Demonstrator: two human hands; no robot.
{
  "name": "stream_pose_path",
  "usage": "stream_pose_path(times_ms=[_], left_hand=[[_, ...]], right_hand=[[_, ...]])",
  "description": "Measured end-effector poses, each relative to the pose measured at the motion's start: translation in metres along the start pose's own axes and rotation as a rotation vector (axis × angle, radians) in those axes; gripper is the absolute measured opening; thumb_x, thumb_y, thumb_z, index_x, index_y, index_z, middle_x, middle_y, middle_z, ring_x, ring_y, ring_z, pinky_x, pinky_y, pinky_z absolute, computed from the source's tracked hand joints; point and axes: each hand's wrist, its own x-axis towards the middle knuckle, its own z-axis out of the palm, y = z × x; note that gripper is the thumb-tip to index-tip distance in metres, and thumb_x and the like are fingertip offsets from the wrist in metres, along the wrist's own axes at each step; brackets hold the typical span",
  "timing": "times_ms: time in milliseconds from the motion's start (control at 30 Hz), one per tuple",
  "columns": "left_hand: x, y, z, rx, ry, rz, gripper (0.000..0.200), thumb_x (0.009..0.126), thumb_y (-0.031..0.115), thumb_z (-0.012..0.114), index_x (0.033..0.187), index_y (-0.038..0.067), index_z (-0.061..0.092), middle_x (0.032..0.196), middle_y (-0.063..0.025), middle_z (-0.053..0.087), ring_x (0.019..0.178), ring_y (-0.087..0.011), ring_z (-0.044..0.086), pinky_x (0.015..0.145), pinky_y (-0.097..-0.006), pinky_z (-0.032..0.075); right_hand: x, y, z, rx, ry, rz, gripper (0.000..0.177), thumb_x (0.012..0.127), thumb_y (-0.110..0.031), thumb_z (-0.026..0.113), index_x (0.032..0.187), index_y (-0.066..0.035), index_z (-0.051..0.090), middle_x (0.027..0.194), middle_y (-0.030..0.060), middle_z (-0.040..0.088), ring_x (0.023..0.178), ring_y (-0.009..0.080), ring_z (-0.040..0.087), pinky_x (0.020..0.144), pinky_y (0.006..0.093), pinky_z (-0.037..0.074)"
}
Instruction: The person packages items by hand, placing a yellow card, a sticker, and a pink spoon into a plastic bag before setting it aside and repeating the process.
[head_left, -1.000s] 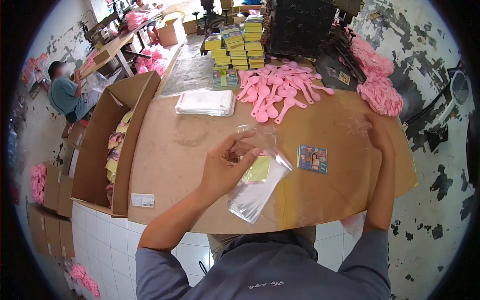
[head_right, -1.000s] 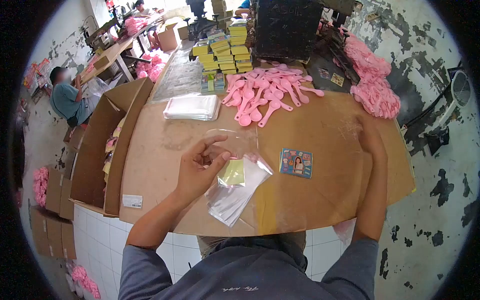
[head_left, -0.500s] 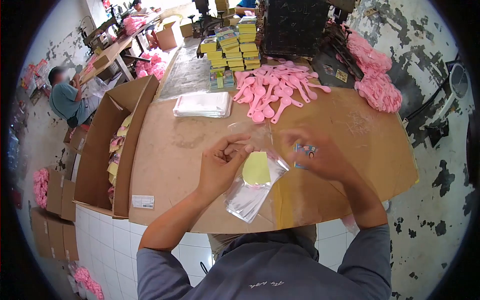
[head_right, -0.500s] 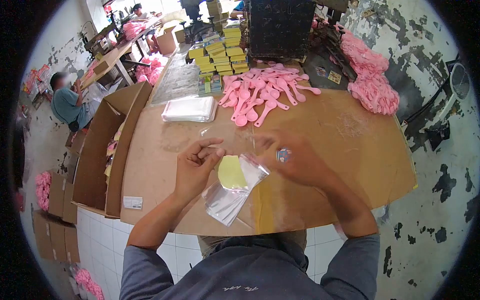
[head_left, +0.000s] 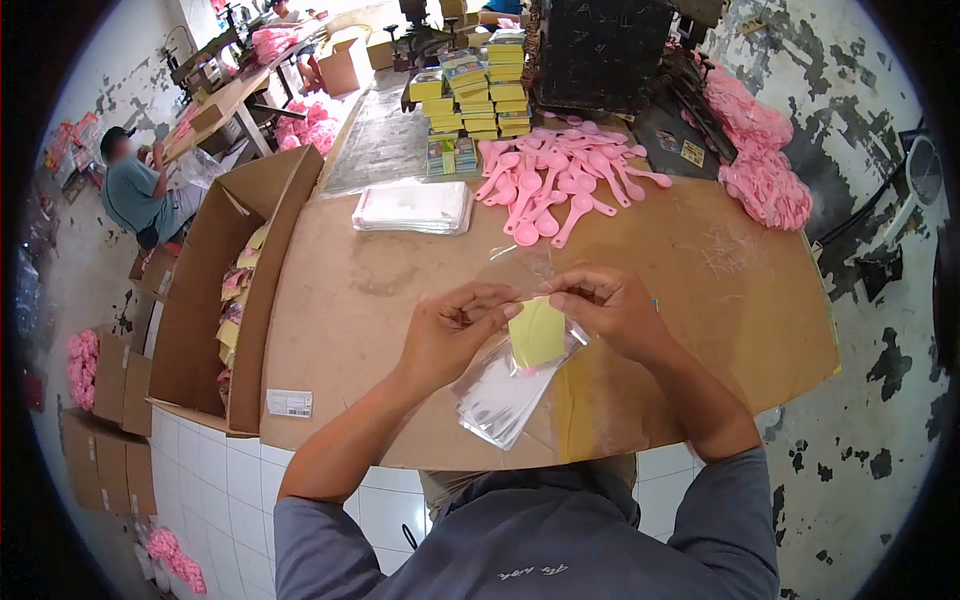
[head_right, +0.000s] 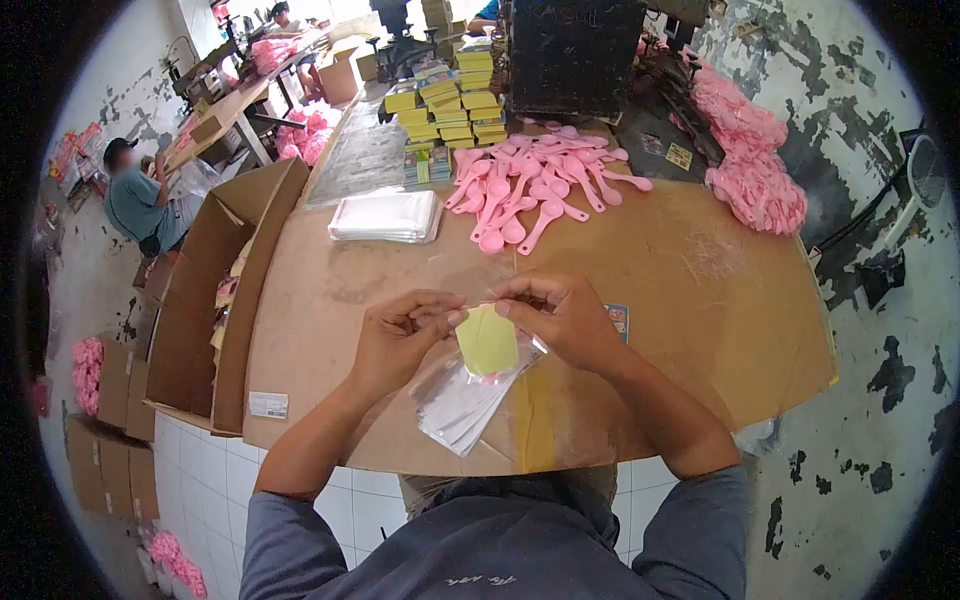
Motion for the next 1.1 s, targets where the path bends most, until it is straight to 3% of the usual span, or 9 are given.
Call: stream_pose_path(times_ms=[100,400,600,700,800,933,1000,1100], left_hand=[[0.001,-0.008,-0.003,-0.019,0.017,-0.010,0.022,0.096,0.003,0.070,0.117,-0.004,0.070,0.112,-0.0108,0.074,0.101,-0.0138,0.070,0.082,-0.0283,0.061],[0.002,-0.016,-0.013,0.111,-0.037,0.089,0.020,0.099,-0.002,0.063,0.116,-0.004,0.072,0.109,-0.0089,0.075,0.099,-0.0118,0.070,0.085,-0.0250,0.058],[0.005,-0.018,-0.017,0.044,-0.058,0.085,0.020,0.097,-0.001,0.066,0.115,-0.002,0.074,0.107,-0.0087,0.076,0.094,-0.0094,0.069,0.080,-0.0227,0.057],[0.005,-0.017,-0.013,0.050,-0.017,0.031,0.020,0.095,0.000,0.069,0.114,-0.003,0.074,0.104,-0.0085,0.076,0.088,-0.0084,0.069,0.076,-0.0217,0.057],[0.006,-0.019,-0.008,0.057,0.024,-0.024,0.019,0.094,0.000,0.071,0.113,-0.003,0.073,0.101,-0.0073,0.076,0.084,-0.0074,0.069,0.074,-0.0211,0.056],[0.008,-0.023,-0.009,-0.006,0.050,-0.069,0.020,0.093,0.001,0.073,0.113,-0.002,0.071,0.099,-0.0062,0.075,0.081,-0.0065,0.068,0.071,-0.0204,0.055],[0.008,-0.020,-0.008,-0.025,0.061,-0.028,0.022,0.093,0.001,0.073,0.115,-0.001,0.070,0.098,-0.0051,0.075,0.083,-0.0061,0.068,0.070,-0.0198,0.054],[0.007,-0.013,-0.006,-0.056,0.095,0.028,0.023,0.094,0.003,0.073,0.117,0.000,0.069,0.096,-0.0034,0.073,0.083,-0.0059,0.067,0.068,-0.0199,0.052]], right_hand=[[0.000,-0.001,0.001,0.114,0.059,0.030,0.021,0.096,-0.006,0.069,0.114,0.004,0.072,0.089,0.0040,0.071,0.073,0.0049,0.062,0.065,0.0229,0.050],[-0.001,0.011,-0.013,0.087,-0.003,-0.045,0.017,0.095,-0.003,0.066,0.110,0.002,0.074,0.100,0.0056,0.072,0.085,0.0088,0.066,0.077,0.0250,0.053],[-0.004,0.001,-0.017,0.028,-0.047,-0.006,0.015,0.093,0.001,0.064,0.104,0.003,0.075,0.101,0.0057,0.069,0.087,0.0091,0.064,0.076,0.0246,0.051],[-0.004,-0.002,-0.013,0.052,-0.021,0.034,0.015,0.094,-0.003,0.068,0.106,0.003,0.075,0.096,0.0045,0.069,0.081,0.0079,0.063,0.071,0.0242,0.050],[-0.002,0.015,-0.012,0.025,-0.048,-0.057,0.018,0.093,-0.002,0.070,0.110,0.003,0.072,0.094,0.0036,0.068,0.083,0.0082,0.062,0.073,0.0238,0.050],[0.000,0.016,-0.008,0.145,-0.074,-0.030,0.035,0.091,-0.001,0.072,0.124,0.003,0.063,0.097,0.0016,0.065,0.087,0.0078,0.060,0.078,0.0238,0.049],[-0.002,0.014,-0.002,0.149,-0.069,-0.083,0.041,0.090,0.000,0.073,0.129,0.002,0.058,0.099,0.0008,0.063,0.090,0.0077,0.059,0.080,0.0244,0.049],[-0.002,0.020,-0.005,0.060,-0.166,0.026,0.044,0.090,0.000,0.073,0.131,0.002,0.056,0.100,0.0004,0.062,0.090,0.0076,0.058,0.080,0.0247,0.048]])
